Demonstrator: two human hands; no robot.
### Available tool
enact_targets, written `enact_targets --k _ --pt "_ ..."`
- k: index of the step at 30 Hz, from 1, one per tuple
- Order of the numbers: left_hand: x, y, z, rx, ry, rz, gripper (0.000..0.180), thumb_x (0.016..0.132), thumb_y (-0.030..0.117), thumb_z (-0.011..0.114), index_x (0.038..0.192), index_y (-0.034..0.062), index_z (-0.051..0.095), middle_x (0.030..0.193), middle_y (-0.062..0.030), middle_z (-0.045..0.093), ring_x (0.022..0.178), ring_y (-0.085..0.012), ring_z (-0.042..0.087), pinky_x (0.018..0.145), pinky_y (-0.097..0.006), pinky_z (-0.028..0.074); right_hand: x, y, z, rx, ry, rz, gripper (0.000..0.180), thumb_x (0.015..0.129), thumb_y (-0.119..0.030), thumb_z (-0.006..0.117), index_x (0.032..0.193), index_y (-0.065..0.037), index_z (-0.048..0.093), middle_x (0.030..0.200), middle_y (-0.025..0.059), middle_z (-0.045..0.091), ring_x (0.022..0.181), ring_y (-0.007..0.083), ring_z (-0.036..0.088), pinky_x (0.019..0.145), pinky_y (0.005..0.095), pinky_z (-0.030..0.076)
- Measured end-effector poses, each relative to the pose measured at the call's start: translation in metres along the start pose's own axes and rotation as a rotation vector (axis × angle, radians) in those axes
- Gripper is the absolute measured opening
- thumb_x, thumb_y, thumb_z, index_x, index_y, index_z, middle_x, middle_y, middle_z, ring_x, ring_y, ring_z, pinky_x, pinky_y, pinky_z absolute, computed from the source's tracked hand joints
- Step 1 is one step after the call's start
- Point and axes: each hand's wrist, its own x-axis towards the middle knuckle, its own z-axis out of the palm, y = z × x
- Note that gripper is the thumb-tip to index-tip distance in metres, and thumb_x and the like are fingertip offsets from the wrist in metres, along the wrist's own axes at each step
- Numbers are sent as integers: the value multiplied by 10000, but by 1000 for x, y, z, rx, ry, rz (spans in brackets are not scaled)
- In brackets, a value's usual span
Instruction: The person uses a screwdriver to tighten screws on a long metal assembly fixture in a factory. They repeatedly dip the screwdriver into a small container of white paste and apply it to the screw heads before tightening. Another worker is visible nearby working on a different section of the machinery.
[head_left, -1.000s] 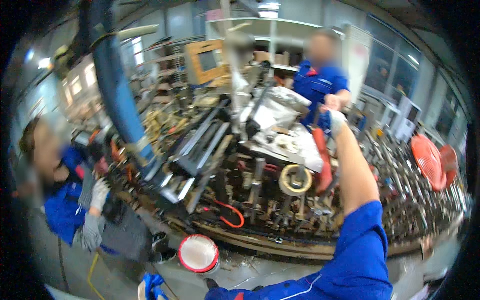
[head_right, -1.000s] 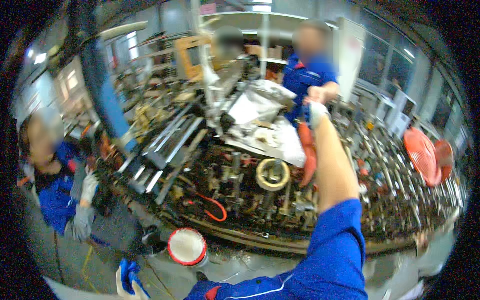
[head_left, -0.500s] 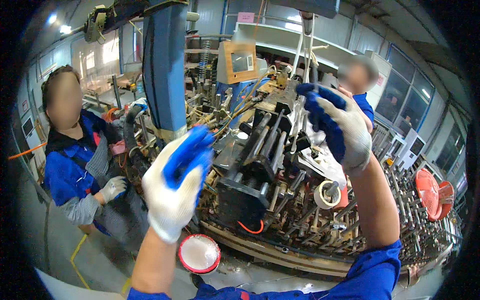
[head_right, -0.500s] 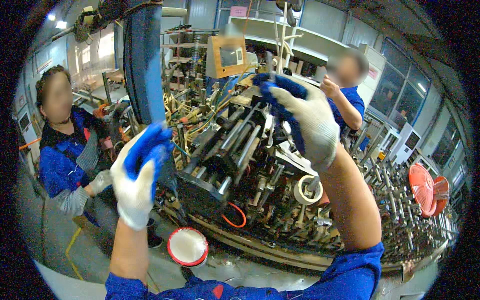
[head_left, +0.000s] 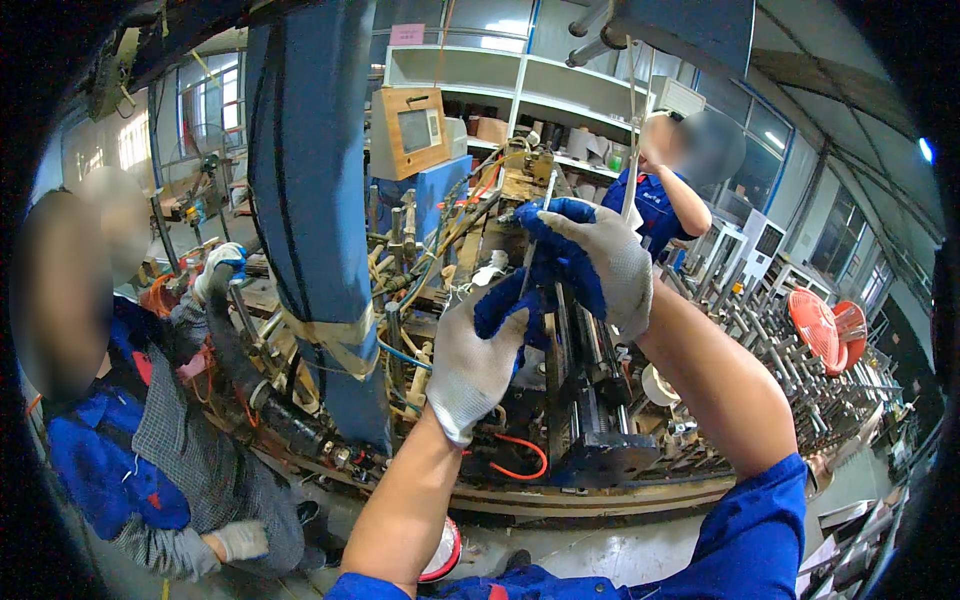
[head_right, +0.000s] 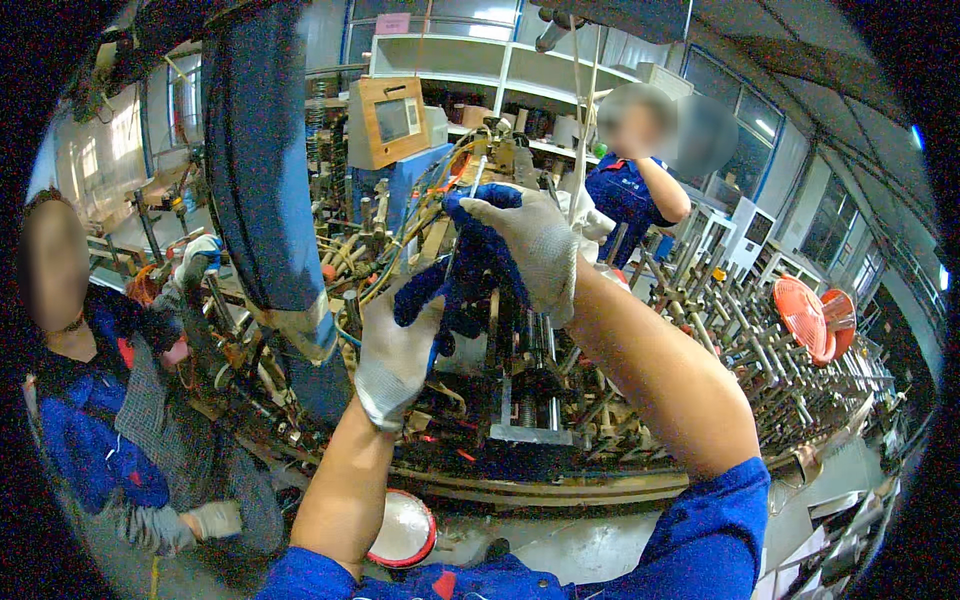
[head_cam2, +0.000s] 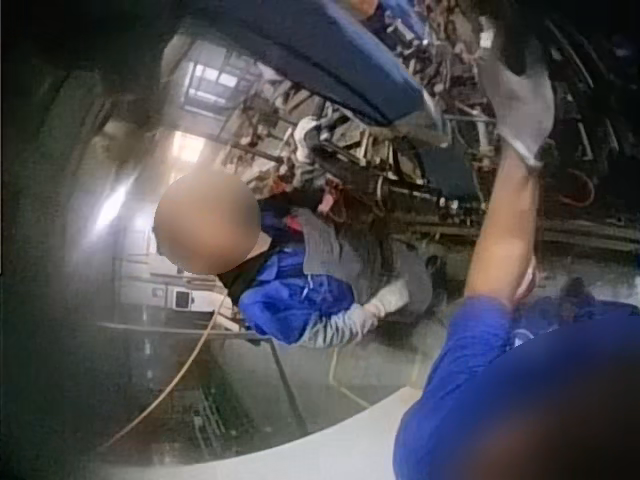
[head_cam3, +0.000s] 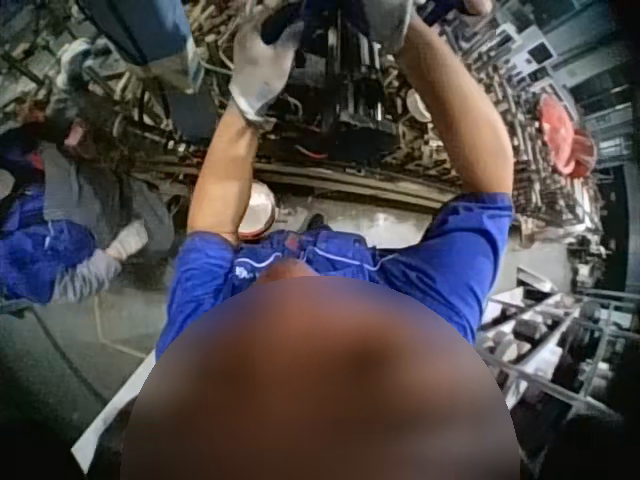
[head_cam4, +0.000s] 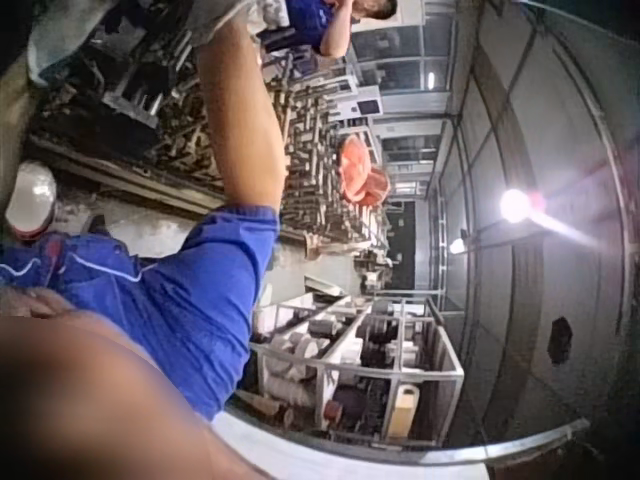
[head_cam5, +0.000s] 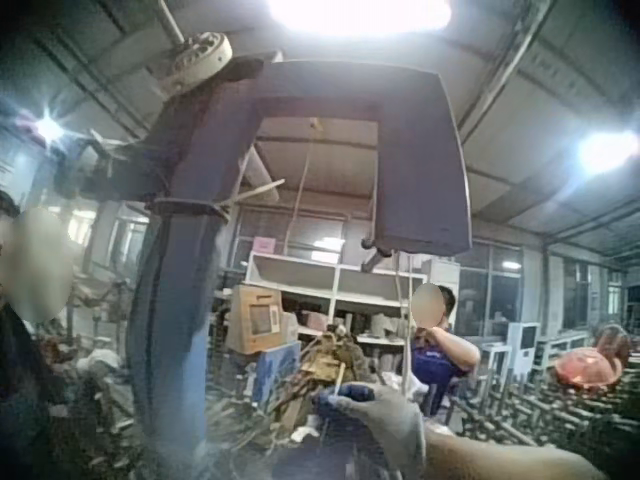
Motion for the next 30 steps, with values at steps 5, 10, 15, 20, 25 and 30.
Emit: enact_targets --k 5,10,15,20,25,30 --pt "21 -21 9 -21 191 -249 243 955 151 631 1047 -47 736 811 -84 753 688 -147 689 625 -285 544 -9 -14 -23 -890 153 -280 280 1022 -270 630 1056 0 695 833 18 688 762 88 640 662 254 533" --pt "66 -63 0 618 342 -243 238 904 243 682 1004 36 742 828 -134 742 779 -268 732 742 -397 552 -90 -20 -46 -633 108 -308 391 978 -261 571 1178 60 670 1011 124 706 927 174 666 859 286 506" --pt "90 -77 23 821 258 -227 262 889 339 672 934 88 735 881 -174 731 842 -382 709 750 -459 547 -163 19 -63 -511 -144 -586 575 770 -312 739 1230 26 669 1176 222 684 1082 363 665 977 444 506" --pt "93 -86 32 847 245 -243 254 915 349 636 943 116 735 917 -179 727 879 -399 694 765 -475 538 -170 28 -53 -620 -266 -758 684 721 -315 865 1286 1 647 1207 200 649 1131 411 615 984 483 486" --pt "98 -93 35 857 256 -202 259 904 358 664 945 111 732 904 -176 726 877 -400 694 768 -480 538 -168 36 -52 -675 -249 -779 624 724 -337 851 1235 -19 686 1181 159 656 1109 388 611 966 471 478" --pt "99 -97 32 864 251 -206 264 900 355 674 960 104 730 918 -168 733 892 -391 702 777 -476 546 -166 41 -50 -661 -248 -819 614 738 -367 832 1235 -38 684 1154 137 662 1098 374 606 957 480 473"
